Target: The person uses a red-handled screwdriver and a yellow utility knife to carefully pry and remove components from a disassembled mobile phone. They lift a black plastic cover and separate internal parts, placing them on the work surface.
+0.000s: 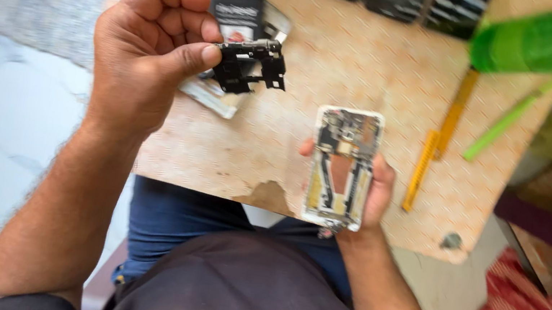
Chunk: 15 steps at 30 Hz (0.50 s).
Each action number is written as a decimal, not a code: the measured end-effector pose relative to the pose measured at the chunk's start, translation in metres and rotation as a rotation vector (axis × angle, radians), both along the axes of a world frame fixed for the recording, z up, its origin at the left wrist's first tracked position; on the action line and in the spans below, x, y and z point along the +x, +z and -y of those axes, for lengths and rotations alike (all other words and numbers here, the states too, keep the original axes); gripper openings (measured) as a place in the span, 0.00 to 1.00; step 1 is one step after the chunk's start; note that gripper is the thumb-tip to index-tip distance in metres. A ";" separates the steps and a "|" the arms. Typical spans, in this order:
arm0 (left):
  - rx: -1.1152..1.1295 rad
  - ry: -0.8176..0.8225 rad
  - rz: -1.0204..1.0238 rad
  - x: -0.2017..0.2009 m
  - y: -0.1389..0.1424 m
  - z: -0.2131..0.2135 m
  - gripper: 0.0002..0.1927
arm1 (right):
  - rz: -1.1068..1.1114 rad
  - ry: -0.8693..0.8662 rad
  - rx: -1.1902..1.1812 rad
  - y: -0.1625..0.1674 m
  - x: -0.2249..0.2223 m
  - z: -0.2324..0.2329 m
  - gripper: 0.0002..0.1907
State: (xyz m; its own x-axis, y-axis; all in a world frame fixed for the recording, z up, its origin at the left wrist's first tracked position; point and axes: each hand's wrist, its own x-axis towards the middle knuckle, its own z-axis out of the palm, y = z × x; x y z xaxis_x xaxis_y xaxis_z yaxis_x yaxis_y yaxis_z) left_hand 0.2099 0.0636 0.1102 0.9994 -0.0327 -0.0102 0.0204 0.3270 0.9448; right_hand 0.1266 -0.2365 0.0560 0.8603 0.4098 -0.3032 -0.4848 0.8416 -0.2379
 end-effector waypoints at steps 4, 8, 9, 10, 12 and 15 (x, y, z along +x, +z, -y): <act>0.550 -0.012 0.070 -0.002 0.013 -0.029 0.18 | 0.047 0.050 0.023 0.002 -0.002 -0.007 0.41; 0.755 -0.083 -0.063 0.001 0.018 -0.028 0.16 | 0.117 0.047 -0.062 0.002 -0.012 -0.004 0.40; 0.759 -0.089 -0.059 0.002 0.019 -0.027 0.15 | 0.103 0.031 -0.089 0.001 -0.014 -0.005 0.40; 0.762 -0.097 -0.054 0.004 0.019 -0.025 0.15 | 0.089 0.014 -0.117 0.001 -0.016 -0.005 0.41; 0.790 -0.099 -0.043 0.007 0.018 -0.020 0.15 | 0.094 0.018 -0.157 0.002 -0.019 -0.004 0.41; 0.852 -0.084 -0.027 0.012 0.017 -0.015 0.14 | 0.090 0.020 -0.172 0.005 -0.019 -0.006 0.40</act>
